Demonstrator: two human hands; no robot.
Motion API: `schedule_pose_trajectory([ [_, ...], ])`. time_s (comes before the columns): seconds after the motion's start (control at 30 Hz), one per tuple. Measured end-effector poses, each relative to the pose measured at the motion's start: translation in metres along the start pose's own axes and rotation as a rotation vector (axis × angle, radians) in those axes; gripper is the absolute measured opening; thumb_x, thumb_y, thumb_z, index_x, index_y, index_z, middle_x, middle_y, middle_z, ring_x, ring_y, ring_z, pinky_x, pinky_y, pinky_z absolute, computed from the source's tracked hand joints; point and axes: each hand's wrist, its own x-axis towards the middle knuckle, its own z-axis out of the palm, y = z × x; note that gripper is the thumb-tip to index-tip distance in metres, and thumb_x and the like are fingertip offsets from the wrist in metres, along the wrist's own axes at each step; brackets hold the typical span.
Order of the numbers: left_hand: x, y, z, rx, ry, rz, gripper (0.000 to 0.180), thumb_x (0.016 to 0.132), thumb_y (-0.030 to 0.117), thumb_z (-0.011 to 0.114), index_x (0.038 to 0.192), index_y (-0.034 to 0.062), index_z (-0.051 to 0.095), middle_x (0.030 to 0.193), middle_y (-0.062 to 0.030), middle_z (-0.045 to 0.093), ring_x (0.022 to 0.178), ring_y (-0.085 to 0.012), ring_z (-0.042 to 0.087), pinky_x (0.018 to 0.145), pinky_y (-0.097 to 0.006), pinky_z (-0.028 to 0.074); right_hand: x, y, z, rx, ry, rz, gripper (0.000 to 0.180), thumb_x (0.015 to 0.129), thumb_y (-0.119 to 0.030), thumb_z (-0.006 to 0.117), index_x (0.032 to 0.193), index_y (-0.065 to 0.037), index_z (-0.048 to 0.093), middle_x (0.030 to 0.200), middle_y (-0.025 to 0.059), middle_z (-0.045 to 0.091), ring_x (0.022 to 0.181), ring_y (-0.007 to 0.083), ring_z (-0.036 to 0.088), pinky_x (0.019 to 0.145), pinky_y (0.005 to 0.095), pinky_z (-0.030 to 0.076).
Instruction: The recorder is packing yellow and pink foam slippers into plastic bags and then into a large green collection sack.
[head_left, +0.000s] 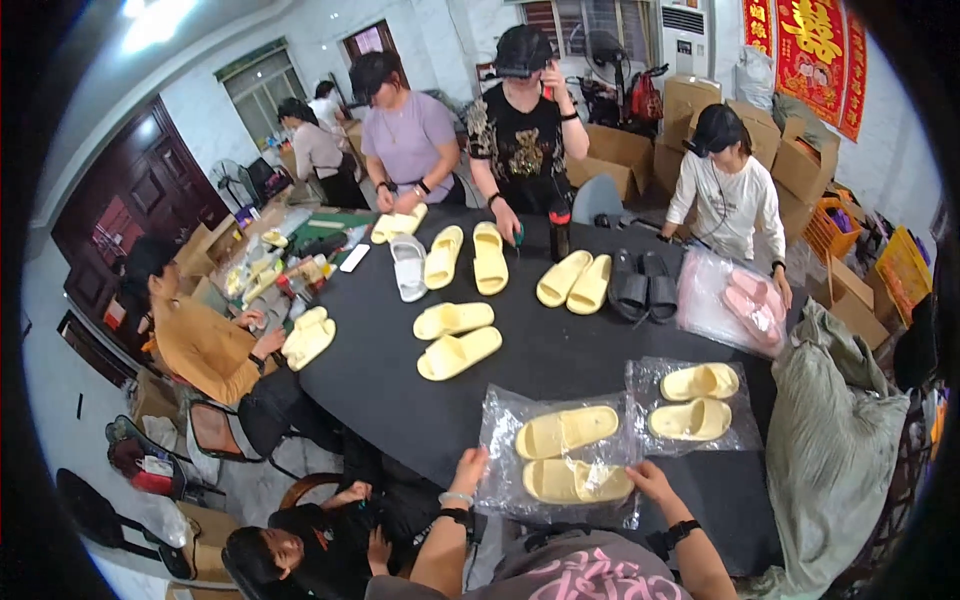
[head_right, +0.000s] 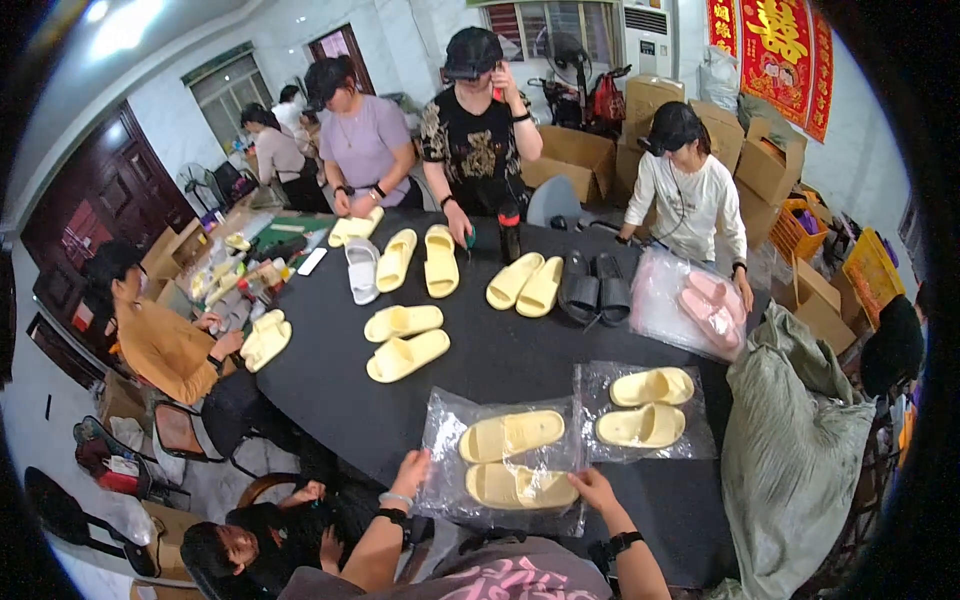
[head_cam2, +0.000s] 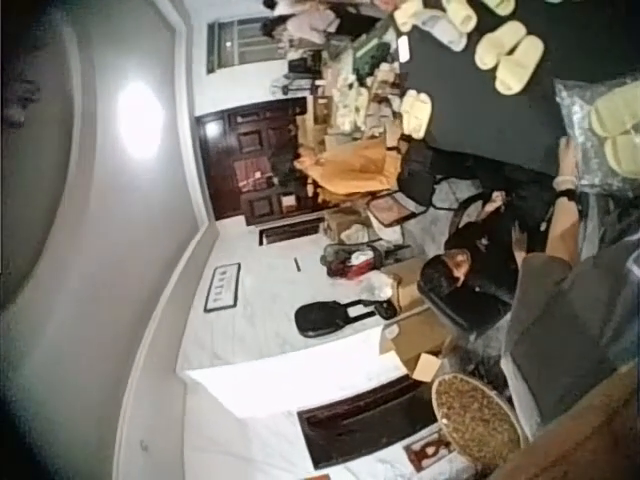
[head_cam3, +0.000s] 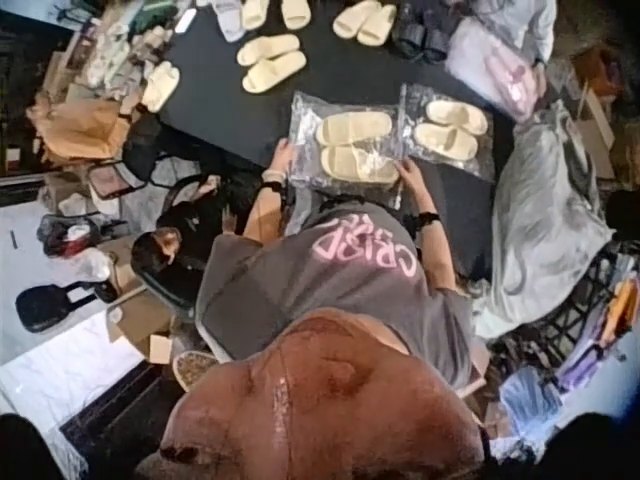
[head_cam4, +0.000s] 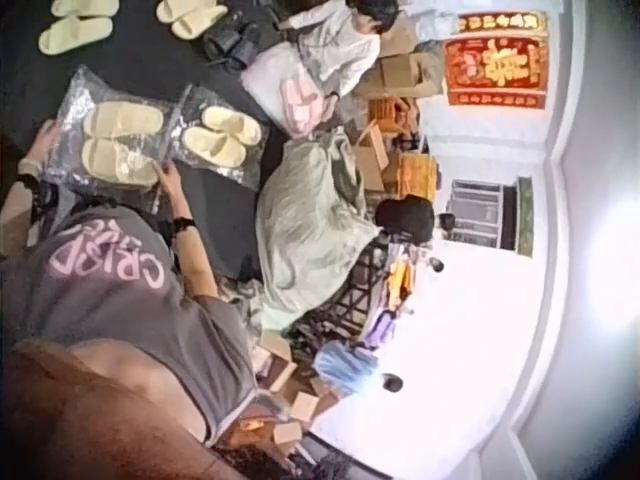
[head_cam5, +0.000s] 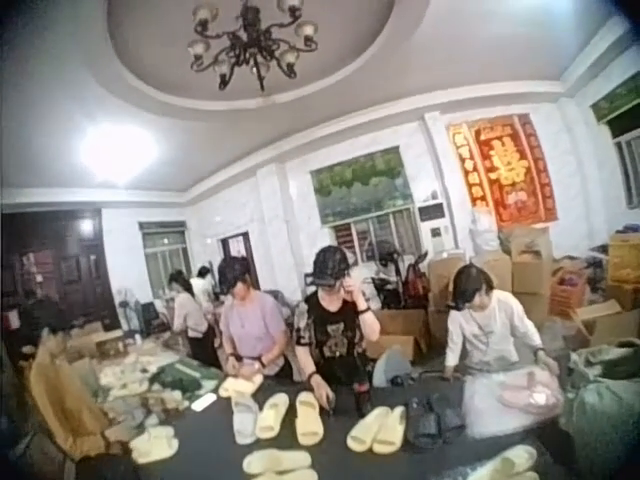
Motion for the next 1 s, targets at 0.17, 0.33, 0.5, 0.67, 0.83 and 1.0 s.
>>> schedule_pose_trajectory([
  [0.17,0.016,-0.021,-0.014,0.162,0.099,-0.022,0.035,0.090,0.033,0.057,0.081,-0.0005,0.062,0.069,-0.0008,0.056,0.061,-0.0096,0.050,0.055,-0.026,0.039,-0.018,-0.046,0.002,-0.021,-0.299,0.007,0.020,0.082,-0.018,0.069,0.088,0.001,0.065,0.085,0.0058,0.068,0.073,0.0083,0.059,0.063,0.0229,0.047],
  [0.33,0.019,-0.014,0.005,0.176,0.041,0.020,0.034,0.088,0.031,0.059,0.082,-0.0022,0.066,0.067,-0.0010,0.061,0.063,-0.0088,0.052,0.059,-0.028,0.043,-0.043,-0.031,-0.023,0.469,-0.457,-0.067,0.017,0.085,-0.014,0.066,0.093,0.001,0.064,0.086,0.0062,0.067,0.080,0.0103,0.062,0.069,0.0230,0.048],
  [0.5,0.020,-0.007,0.012,0.398,0.086,0.176,0.033,0.087,0.030,0.060,0.082,-0.0015,0.065,0.067,-0.0053,0.062,0.063,-0.0127,0.056,0.060,-0.031,0.044,-0.035,0.010,-0.019,0.294,-0.367,0.079,0.030,0.082,-0.020,0.070,0.100,0.001,0.062,0.086,0.0093,0.067,0.077,0.0135,0.063,0.069,0.0235,0.048],
  [0.67,0.024,-0.023,0.010,0.454,0.129,0.256,0.031,0.087,0.028,0.059,0.091,-0.0021,0.065,0.077,-0.0114,0.066,0.074,-0.0201,0.062,0.065,-0.034,0.047,-0.038,0.038,-0.012,-0.237,-0.429,0.031,0.033,0.078,-0.034,0.070,0.095,-0.006,0.066,0.081,0.0066,0.067,0.076,0.0143,0.062,0.069,0.0279,0.048],
  [0.83,0.028,-0.046,0.003,0.315,0.105,0.203,0.023,0.089,0.019,0.057,0.084,-0.0012,0.066,0.059,-0.0018,0.058,0.047,-0.0089,0.050,0.045,-0.025,0.039,-0.069,-0.006,-0.036,-0.702,-0.324,-0.465,0.013,0.077,-0.019,0.063,0.086,-0.011,0.066,0.084,0.0075,0.062,0.078,0.0262,0.061,0.070,0.0369,0.049],
  [1.0,0.012,-0.055,0.016,0.468,0.205,0.330,0.028,0.082,0.012,0.060,0.107,-0.0002,0.058,0.094,-0.0142,0.058,0.084,-0.0222,0.056,0.070,-0.034,0.044,-0.069,-0.005,-0.042,-0.821,-0.317,-0.559,0.020,0.072,-0.006,0.055,0.087,-0.013,0.066,0.094,0.0083,0.061,0.092,0.0303,0.058,0.075,0.0392,0.049],
])
